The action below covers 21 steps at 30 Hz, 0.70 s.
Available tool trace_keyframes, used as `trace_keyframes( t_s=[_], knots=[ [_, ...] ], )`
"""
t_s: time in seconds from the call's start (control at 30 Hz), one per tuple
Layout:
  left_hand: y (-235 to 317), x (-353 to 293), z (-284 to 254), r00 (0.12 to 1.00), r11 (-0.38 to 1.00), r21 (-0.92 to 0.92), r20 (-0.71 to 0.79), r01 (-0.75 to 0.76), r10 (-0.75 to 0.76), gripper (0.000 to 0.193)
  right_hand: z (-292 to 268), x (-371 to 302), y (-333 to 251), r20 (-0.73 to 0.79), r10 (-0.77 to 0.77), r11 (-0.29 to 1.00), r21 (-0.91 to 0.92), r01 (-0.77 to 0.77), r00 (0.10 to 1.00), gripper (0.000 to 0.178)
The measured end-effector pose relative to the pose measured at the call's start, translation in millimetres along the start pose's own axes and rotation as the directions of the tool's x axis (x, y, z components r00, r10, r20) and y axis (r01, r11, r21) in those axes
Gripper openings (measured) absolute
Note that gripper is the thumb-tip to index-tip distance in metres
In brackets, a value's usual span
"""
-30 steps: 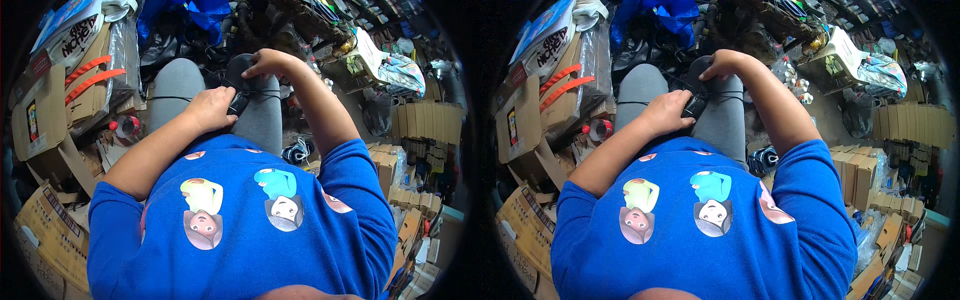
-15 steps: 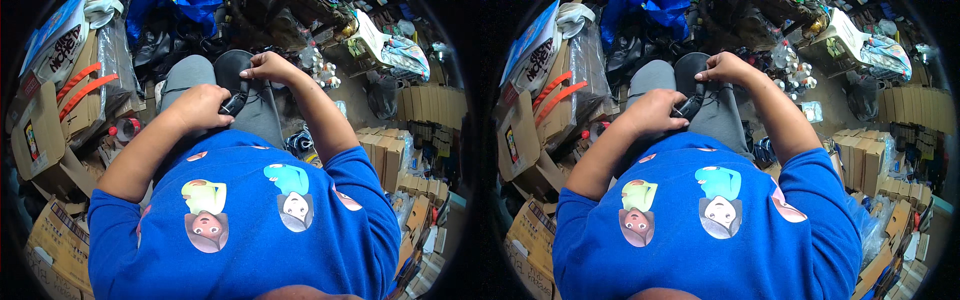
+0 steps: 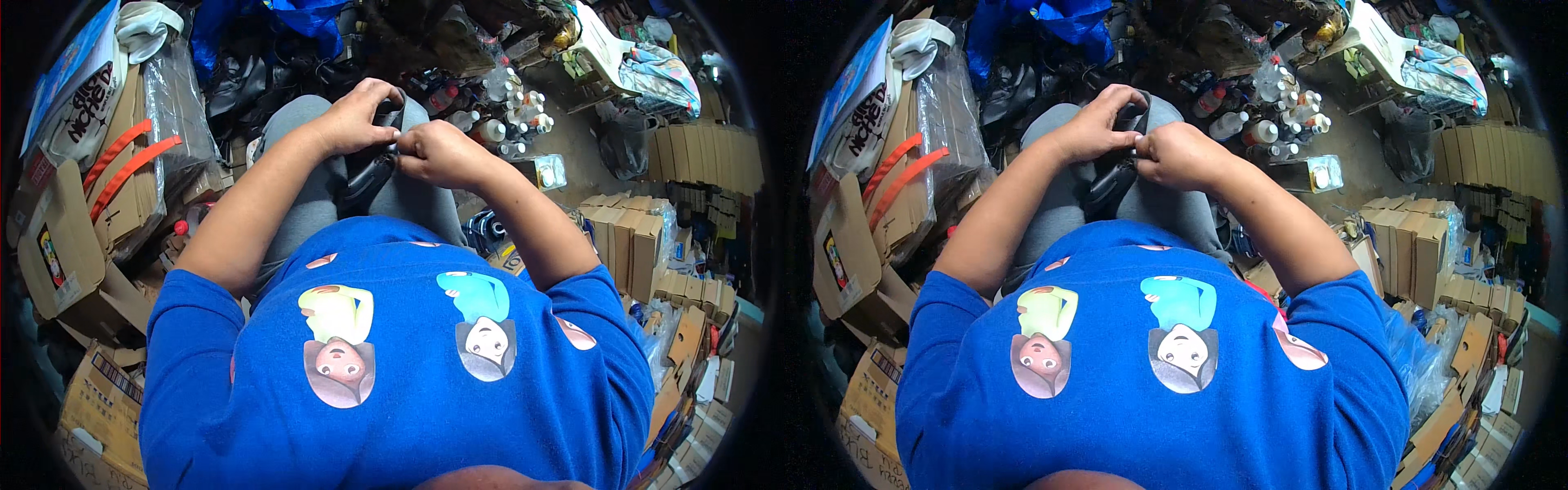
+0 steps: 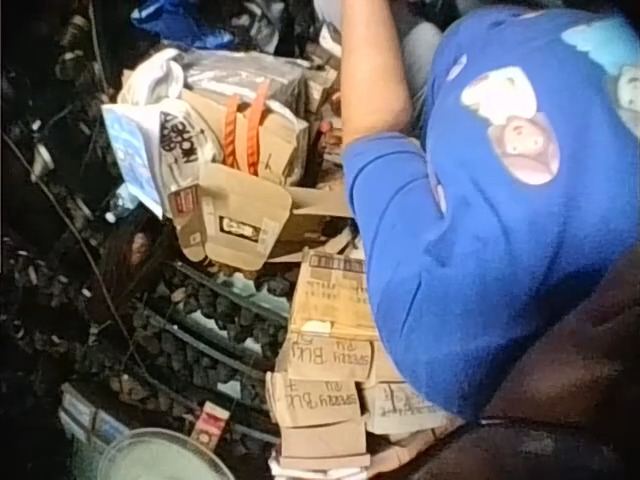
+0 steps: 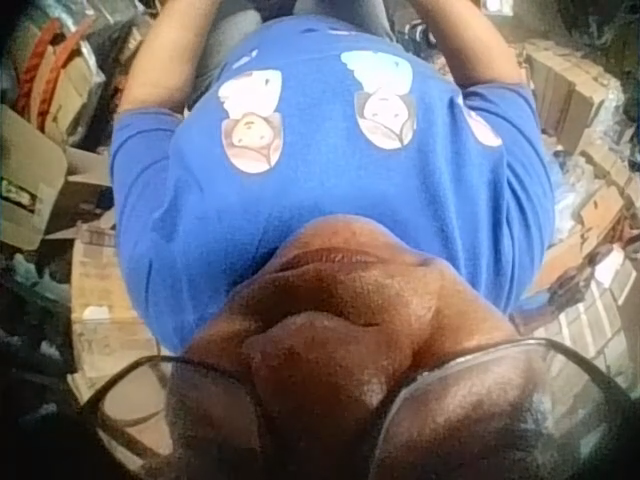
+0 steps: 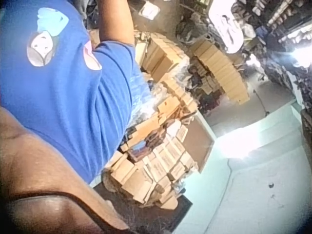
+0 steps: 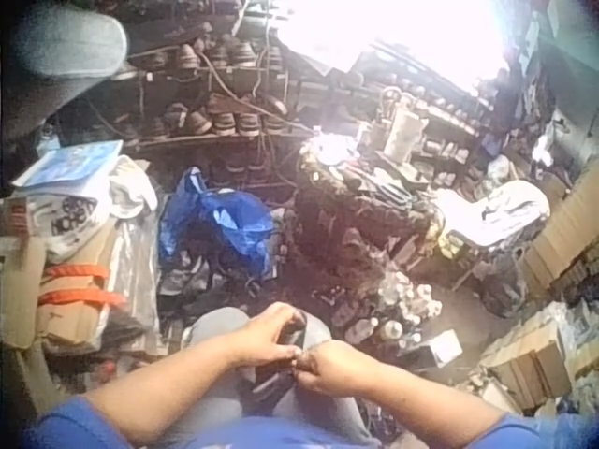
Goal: The recorder is lacing a black leather shoe while sitting down.
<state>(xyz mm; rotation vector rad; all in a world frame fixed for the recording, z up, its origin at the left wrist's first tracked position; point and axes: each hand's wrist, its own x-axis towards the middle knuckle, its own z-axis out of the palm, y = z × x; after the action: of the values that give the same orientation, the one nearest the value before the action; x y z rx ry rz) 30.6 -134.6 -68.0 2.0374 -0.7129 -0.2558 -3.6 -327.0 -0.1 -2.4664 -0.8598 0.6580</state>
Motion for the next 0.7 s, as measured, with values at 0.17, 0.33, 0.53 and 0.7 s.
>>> trace_keyframes(
  t_s=[0.17, 0.33, 0.53, 0.7],
  knots=[
    [-11, -1, -6, 0.998, 0.999, -0.001, -0.022, 0.053, -0.053, 0.049, -26, -34, -9, -0.143, 0.117, 0.925, 0.376, -0.055, 0.983, 0.021],
    [6, 10, -34, 0.983, 0.999, -0.01, 0.182, 0.033, -0.03, 0.038, 3, -31, -3, -0.274, 0.048, 0.984, 0.177, 0.001, 0.961, 0.018],
    [12, 11, -45, 0.966, 0.999, 0.003, 0.255, 0.044, -0.043, 0.03, 12, -17, -5, -0.292, 0.136, 0.983, 0.156, -0.094, 0.947, 0.018],
    [9, 11, -47, 0.943, 0.995, -0.013, 0.322, 0.095, -0.086, 0.024, 8, -13, -11, -0.249, 0.127, 0.992, 0.051, -0.118, 0.96, 0.017]
  ],
)
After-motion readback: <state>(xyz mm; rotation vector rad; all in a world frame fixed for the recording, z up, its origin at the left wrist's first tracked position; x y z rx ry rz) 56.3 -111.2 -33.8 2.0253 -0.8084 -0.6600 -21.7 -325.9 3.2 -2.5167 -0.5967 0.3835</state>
